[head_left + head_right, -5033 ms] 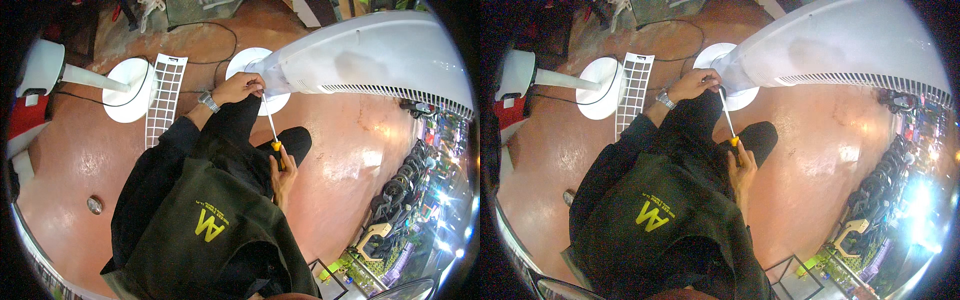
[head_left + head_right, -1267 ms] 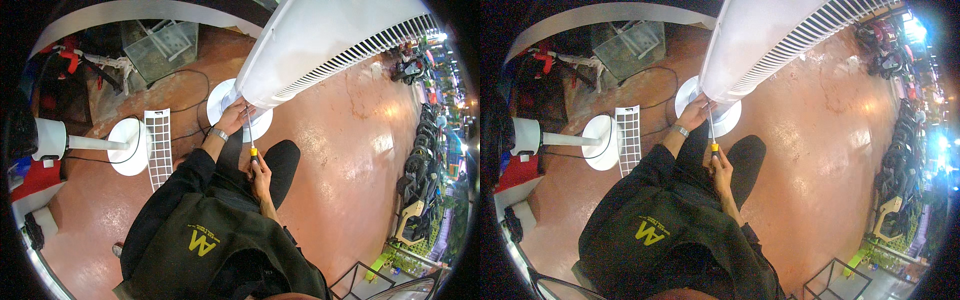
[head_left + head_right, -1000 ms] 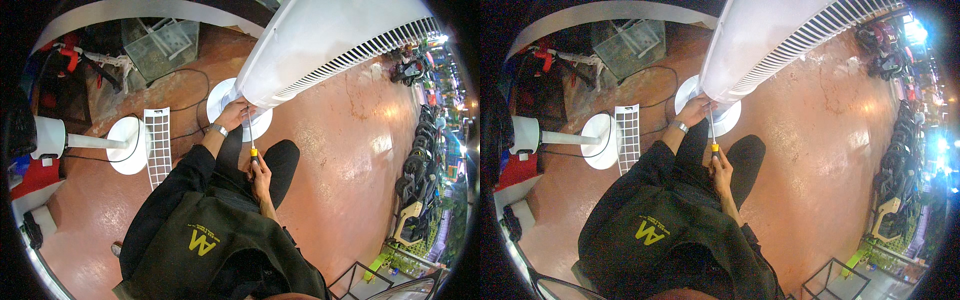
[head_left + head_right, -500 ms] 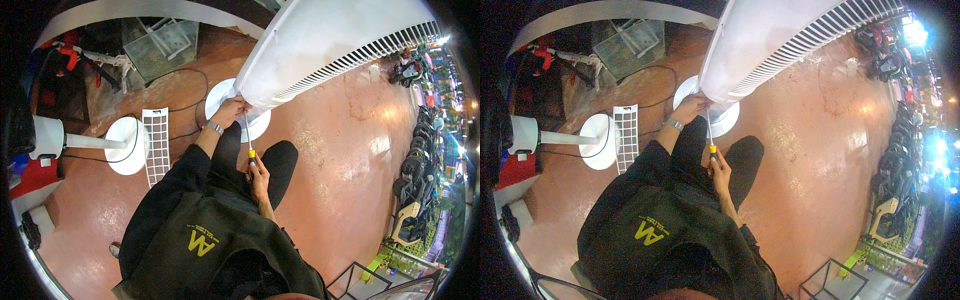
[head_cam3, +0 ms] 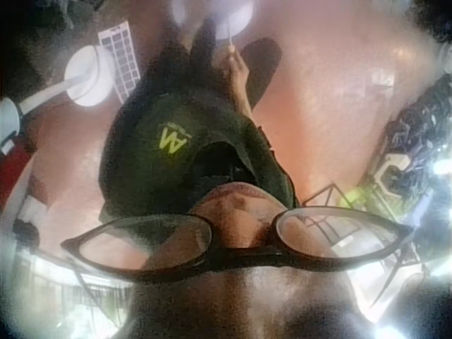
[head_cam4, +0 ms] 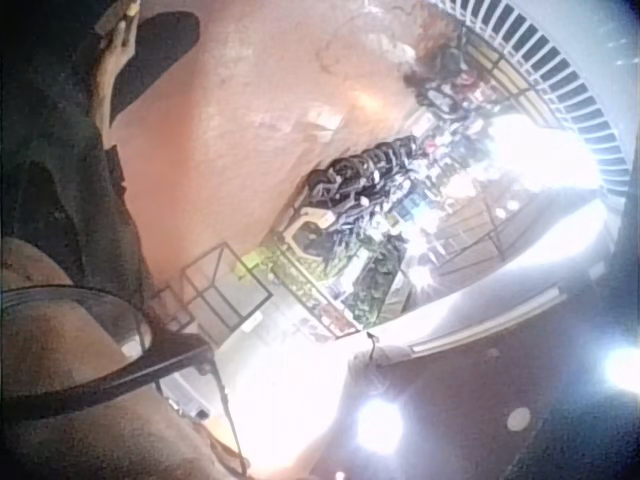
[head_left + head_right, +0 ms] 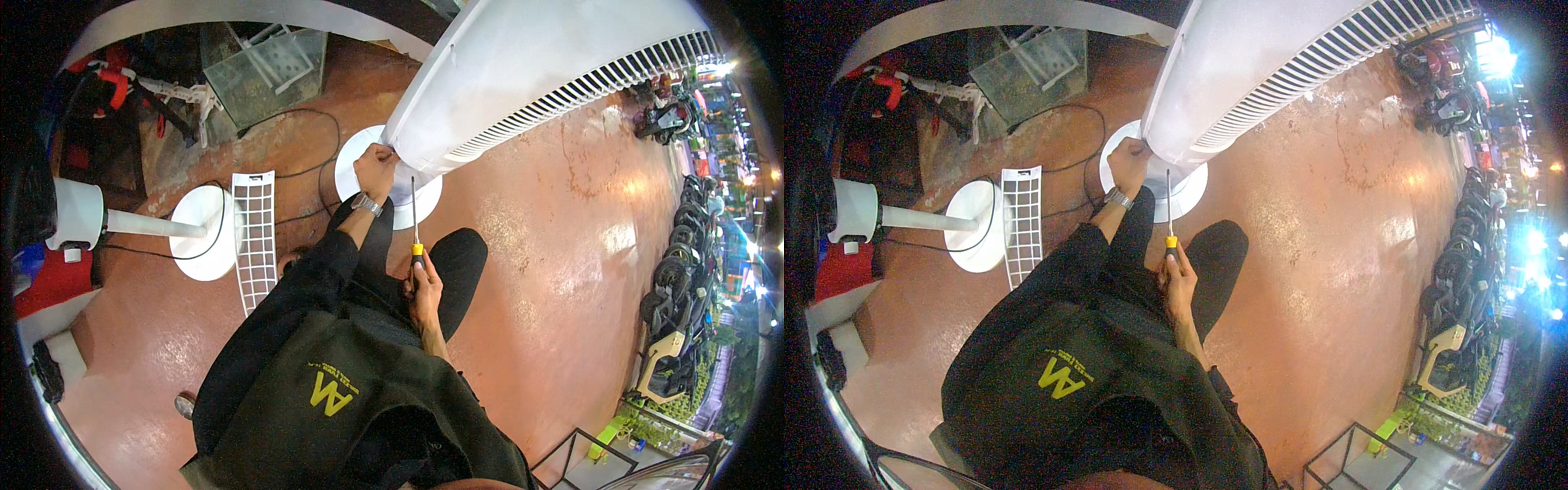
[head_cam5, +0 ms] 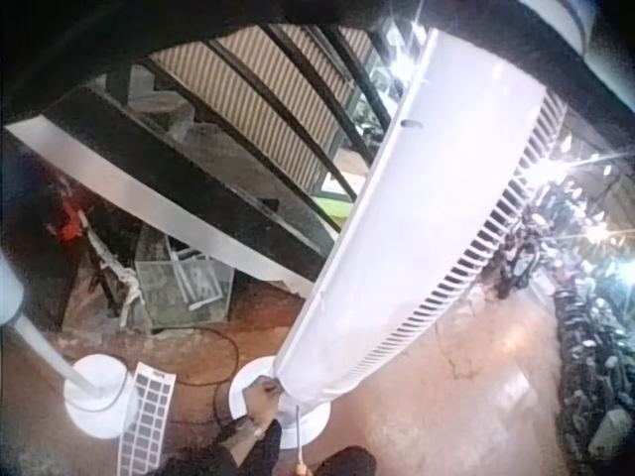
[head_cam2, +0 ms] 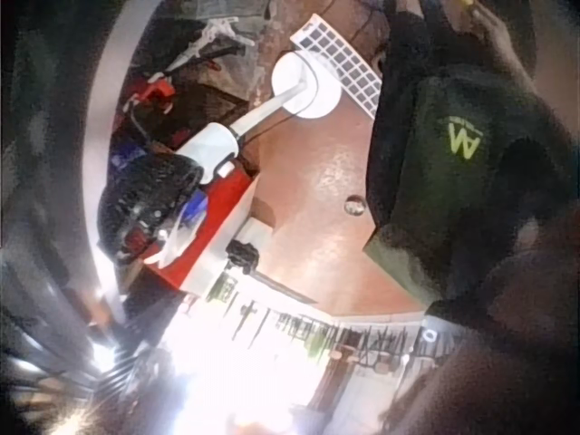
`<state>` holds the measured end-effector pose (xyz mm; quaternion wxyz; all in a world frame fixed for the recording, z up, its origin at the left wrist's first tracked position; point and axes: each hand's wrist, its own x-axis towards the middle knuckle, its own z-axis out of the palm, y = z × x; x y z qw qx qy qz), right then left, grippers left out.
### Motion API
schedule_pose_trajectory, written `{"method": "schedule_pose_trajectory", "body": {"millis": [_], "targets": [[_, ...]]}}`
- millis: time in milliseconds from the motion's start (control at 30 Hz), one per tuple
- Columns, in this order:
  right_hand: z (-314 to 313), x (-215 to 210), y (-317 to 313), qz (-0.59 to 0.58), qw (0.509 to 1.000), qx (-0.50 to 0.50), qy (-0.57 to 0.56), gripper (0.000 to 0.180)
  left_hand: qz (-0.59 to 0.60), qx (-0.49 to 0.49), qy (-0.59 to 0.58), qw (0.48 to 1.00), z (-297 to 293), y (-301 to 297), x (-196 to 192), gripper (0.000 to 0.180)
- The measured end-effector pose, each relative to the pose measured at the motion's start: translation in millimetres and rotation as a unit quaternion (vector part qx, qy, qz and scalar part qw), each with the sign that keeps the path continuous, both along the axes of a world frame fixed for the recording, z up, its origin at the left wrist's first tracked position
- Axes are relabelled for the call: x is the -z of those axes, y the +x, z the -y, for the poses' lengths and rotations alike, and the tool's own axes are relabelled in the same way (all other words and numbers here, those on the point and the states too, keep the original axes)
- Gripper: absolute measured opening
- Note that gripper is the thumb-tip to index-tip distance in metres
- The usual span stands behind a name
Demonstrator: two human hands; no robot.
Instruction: The person sits on the floor and uses a screwdriver to tighten screws on the base of a white tower fan. The person adjusts their position slightly and continues to work on the fan base throughout the clip.
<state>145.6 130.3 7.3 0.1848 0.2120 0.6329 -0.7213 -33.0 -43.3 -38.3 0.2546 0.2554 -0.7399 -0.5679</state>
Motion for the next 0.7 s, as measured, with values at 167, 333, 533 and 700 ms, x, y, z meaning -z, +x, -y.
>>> {"method": "schedule_pose_trajectory", "body": {"millis": [167, 333, 533, 700], "targets": [[-3, 7, 0, -0.004, 1.000, 0.002, -0.001, 0.049, 0.028, -0.051, -0.009, 0.998, -17, -12, 9, 0.013], [-6, 8, 1, 0.001, 1.000, 0.019, -0.004, 0.048, -0.032, -0.064, 0.024, 0.997, -13, -10, 14, 0.015], [-6, 6, 11, -0.001, 1.000, 0.023, -0.011, 0.048, -0.031, -0.090, 0.072, 0.993, -14, -1, 18, 0.017], [-9, 9, 13, -0.009, 1.000, 0.022, -0.014, 0.048, -0.018, -0.107, 0.128, 0.986, -16, -2, 28, 0.018]]}}
